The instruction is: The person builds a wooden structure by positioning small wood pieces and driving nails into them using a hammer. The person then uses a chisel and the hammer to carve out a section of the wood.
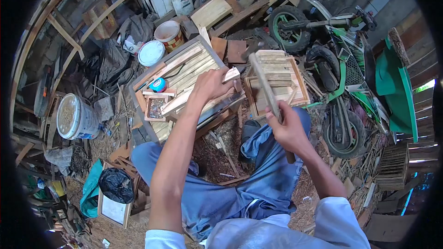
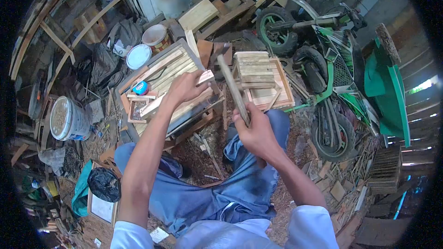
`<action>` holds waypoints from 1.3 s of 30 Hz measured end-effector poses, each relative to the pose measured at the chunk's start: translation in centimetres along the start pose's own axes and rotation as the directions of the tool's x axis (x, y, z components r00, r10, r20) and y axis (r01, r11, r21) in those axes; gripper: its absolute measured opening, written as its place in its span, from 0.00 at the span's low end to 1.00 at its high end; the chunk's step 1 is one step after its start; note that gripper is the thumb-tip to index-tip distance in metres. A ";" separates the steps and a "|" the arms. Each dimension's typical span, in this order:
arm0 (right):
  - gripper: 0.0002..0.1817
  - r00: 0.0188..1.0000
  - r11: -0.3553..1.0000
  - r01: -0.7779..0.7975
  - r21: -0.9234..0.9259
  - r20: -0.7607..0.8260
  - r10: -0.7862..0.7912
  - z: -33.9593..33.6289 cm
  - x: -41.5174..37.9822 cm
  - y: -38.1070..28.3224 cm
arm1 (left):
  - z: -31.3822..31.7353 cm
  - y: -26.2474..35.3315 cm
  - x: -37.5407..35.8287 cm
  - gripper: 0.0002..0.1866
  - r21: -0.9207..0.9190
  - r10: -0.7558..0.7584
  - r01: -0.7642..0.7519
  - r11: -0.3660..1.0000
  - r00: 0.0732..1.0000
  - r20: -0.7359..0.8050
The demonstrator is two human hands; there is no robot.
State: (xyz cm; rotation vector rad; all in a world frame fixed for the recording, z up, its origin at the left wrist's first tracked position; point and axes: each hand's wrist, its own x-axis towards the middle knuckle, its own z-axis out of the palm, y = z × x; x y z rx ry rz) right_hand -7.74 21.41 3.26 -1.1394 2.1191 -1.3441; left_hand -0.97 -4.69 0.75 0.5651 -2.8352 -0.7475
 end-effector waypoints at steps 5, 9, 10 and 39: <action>0.17 0.925 0.926 -0.376 0.031 0.079 0.372 -1.8 0.7 -5.1 | -0.4 0.7 -0.7 0.29 0.129 -0.053 0.049 0.990 0.998 0.021; 0.17 0.982 0.983 -0.157 -0.099 0.088 0.166 -2.0 -0.3 -3.9 | 0.0 1.6 -1.1 0.33 0.108 -0.067 0.070 0.992 0.997 -0.028; 0.17 0.975 0.977 -0.199 -0.074 0.088 0.205 -2.1 -0.4 -4.4 | 0.1 1.7 -1.3 0.34 0.107 -0.076 0.079 0.991 0.996 -0.036; 0.09 0.979 0.851 -0.061 -0.522 0.135 0.153 -1.7 -0.3 -3.2 | 1.1 1.3 -1.6 0.28 0.183 -0.095 0.099 0.978 0.995 -0.027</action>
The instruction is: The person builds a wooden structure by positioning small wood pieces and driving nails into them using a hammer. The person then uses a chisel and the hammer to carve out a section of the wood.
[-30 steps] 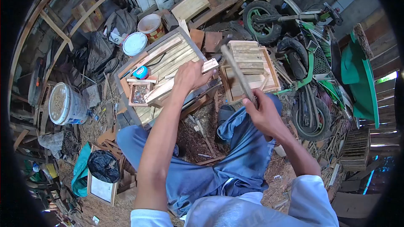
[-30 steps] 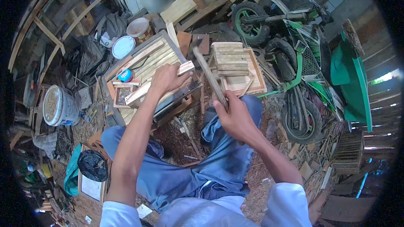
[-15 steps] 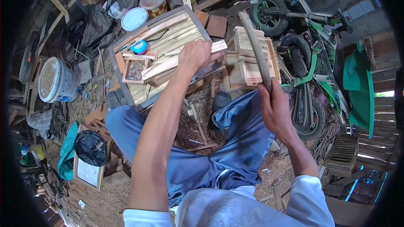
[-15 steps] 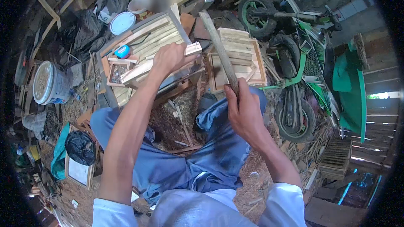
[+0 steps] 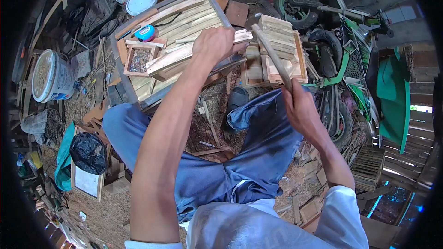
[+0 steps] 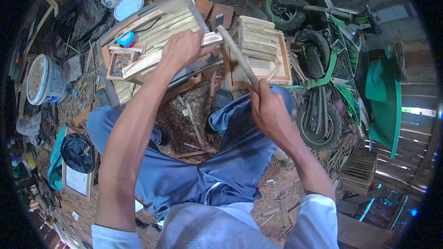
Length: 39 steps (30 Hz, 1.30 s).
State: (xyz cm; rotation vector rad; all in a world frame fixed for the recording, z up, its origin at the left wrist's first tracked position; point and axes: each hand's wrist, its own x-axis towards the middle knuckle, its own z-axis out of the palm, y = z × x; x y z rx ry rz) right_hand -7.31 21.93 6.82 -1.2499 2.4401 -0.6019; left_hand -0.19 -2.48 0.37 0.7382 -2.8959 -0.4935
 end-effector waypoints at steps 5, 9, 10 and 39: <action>0.08 0.994 0.989 -0.093 0.114 -0.037 0.098 -2.1 -0.4 -2.8 | 0.7 -0.7 0.2 0.28 0.001 0.076 -0.077 0.997 0.994 -0.078; 0.07 0.997 0.996 -0.013 0.083 -0.070 0.019 -0.8 -0.4 -1.3 | 1.2 -0.7 0.1 0.28 -0.013 0.085 -0.087 0.996 0.990 -0.109; 0.07 1.000 0.999 -0.015 0.029 -0.010 0.015 -0.9 0.0 -0.6 | 0.9 -0.6 0.0 0.28 -0.011 0.077 -0.078 0.997 0.993 -0.088; 0.09 0.981 0.986 0.029 0.166 -0.196 0.004 -0.4 -0.8 -1.4 | 0.2 0.1 -0.3 0.28 -0.015 0.005 -0.005 1.000 1.000 -0.019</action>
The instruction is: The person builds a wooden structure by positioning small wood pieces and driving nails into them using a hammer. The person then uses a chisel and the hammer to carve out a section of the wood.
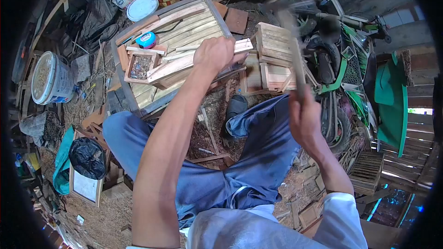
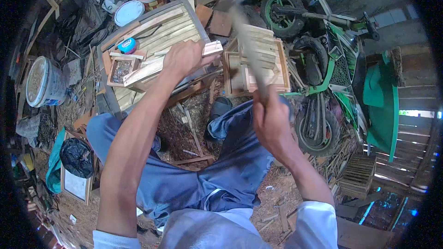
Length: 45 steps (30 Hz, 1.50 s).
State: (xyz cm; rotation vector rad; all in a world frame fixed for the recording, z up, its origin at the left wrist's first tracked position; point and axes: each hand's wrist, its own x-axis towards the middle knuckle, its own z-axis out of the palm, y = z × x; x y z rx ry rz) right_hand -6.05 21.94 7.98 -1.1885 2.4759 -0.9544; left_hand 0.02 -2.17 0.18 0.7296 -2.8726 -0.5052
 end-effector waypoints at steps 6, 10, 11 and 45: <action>0.08 0.973 0.983 -0.148 -0.112 0.160 0.164 -2.1 0.9 -2.7 | 1.1 -0.9 0.2 0.29 0.008 0.071 -0.070 0.997 0.995 -0.073; 0.08 0.999 0.999 -0.035 -0.018 -0.042 0.034 -0.5 0.0 -1.7 | 0.7 -0.5 0.2 0.29 0.006 0.052 -0.052 0.999 0.998 -0.024; 0.08 0.996 0.994 -0.001 -0.108 0.093 0.011 0.0 0.2 0.2 | 0.5 -0.4 0.1 0.29 0.006 0.048 -0.048 0.999 0.999 -0.014; 0.10 0.967 0.956 -0.128 -0.264 0.179 0.179 0.2 -0.1 2.0 | 0.6 -0.1 0.0 0.28 0.016 0.061 -0.060 0.998 0.997 -0.053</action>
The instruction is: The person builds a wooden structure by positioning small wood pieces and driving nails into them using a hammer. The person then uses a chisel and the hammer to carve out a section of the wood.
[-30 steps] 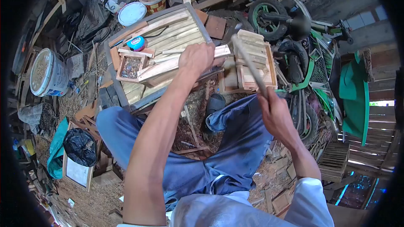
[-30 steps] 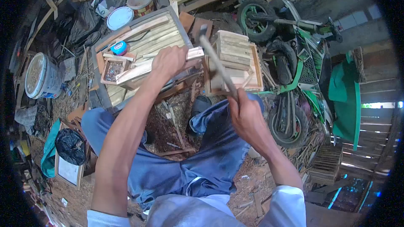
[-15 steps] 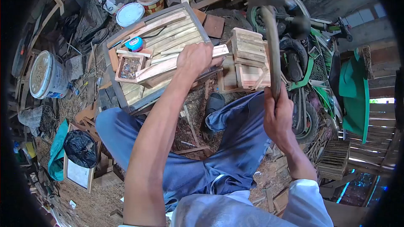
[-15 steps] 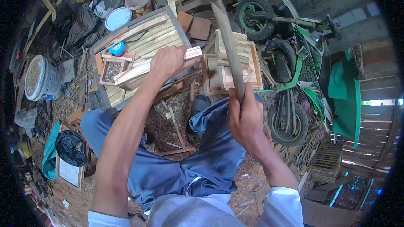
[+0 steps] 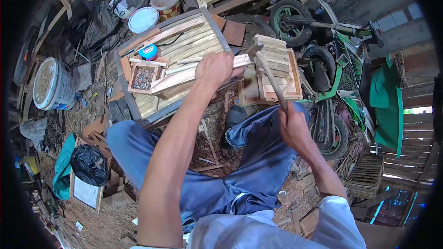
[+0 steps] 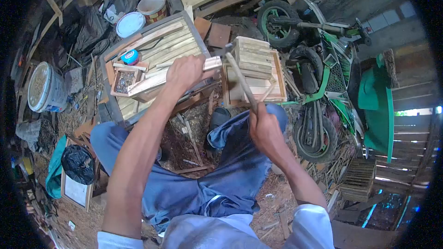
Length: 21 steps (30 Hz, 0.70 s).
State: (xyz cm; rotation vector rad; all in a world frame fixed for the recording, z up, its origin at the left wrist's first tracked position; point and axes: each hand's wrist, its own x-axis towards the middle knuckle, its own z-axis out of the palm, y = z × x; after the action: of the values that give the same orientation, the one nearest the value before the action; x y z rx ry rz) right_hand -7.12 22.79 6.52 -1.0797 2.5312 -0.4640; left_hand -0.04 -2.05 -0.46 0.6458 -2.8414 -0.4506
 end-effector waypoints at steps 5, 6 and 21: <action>0.09 0.991 0.977 -0.039 0.211 -0.116 0.065 -2.7 -1.5 -2.8 | 0.3 -0.5 0.2 0.28 0.006 0.007 -0.007 1.000 1.000 0.001; 0.09 0.988 0.967 -0.004 0.253 -0.147 0.043 -3.3 -1.7 -3.4 | 0.5 -0.4 0.1 0.28 0.001 0.008 -0.008 1.000 1.000 -0.011; 0.09 0.962 0.876 0.099 0.473 -0.269 0.037 10.6 0.6 -1.5 | 0.3 -1.0 0.4 0.29 -0.014 -0.013 0.013 1.000 1.000 -0.020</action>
State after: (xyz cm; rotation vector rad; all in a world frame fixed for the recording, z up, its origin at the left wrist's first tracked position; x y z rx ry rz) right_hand -1.93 19.66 -2.33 -0.9078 2.4098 -1.2551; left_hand -0.10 -2.97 -1.04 0.6629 -2.8149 -0.4626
